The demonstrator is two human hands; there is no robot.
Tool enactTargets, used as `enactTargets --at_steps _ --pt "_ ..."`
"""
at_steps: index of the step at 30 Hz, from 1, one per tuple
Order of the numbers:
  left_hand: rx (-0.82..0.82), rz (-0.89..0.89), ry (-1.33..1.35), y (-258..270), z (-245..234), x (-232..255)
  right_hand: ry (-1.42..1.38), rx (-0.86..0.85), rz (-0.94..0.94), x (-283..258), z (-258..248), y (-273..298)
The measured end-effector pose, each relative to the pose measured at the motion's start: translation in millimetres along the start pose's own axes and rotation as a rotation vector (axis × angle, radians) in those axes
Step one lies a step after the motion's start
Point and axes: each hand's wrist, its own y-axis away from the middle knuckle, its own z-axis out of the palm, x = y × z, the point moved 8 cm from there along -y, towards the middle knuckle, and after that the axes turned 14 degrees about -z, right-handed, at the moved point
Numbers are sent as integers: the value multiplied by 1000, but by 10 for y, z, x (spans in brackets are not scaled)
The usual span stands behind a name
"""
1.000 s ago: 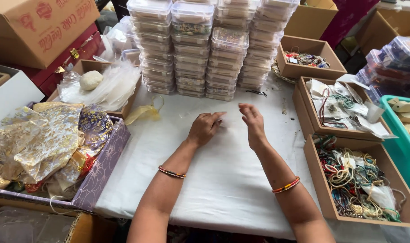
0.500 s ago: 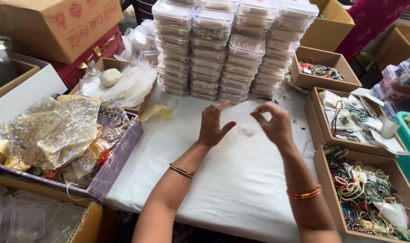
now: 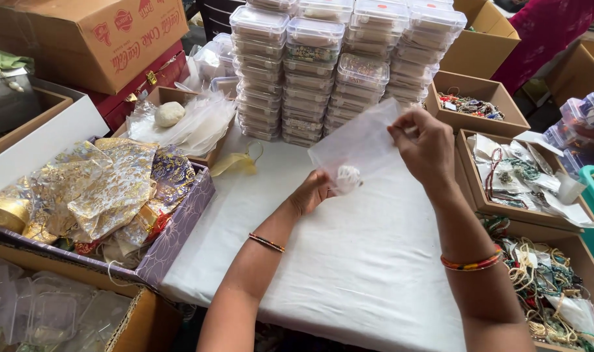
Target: The person folds a small piece of patterned fabric, places it into a clear plastic container, and stacks it with others. They then pick up a beaded necklace, coil it, place it into a small plastic bag, and wrap it in fabric before placing it into another container. Finally, they handle a tangled string of beads, separating and coiling it.
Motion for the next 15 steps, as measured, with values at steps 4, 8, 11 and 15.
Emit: enactTargets --at_steps 4,8,11,15 --pt "152 -137 171 -74 -321 -193 -92 -61 404 994 499 536" --pt "325 -177 31 -308 -827 -620 -485 -88 673 1631 1018 1116" --pt "392 -177 -21 -283 -766 -572 -868 -89 796 1838 1338 1419" --pt "510 -86 -66 -195 -744 -402 -906 -82 578 1924 1388 1423"
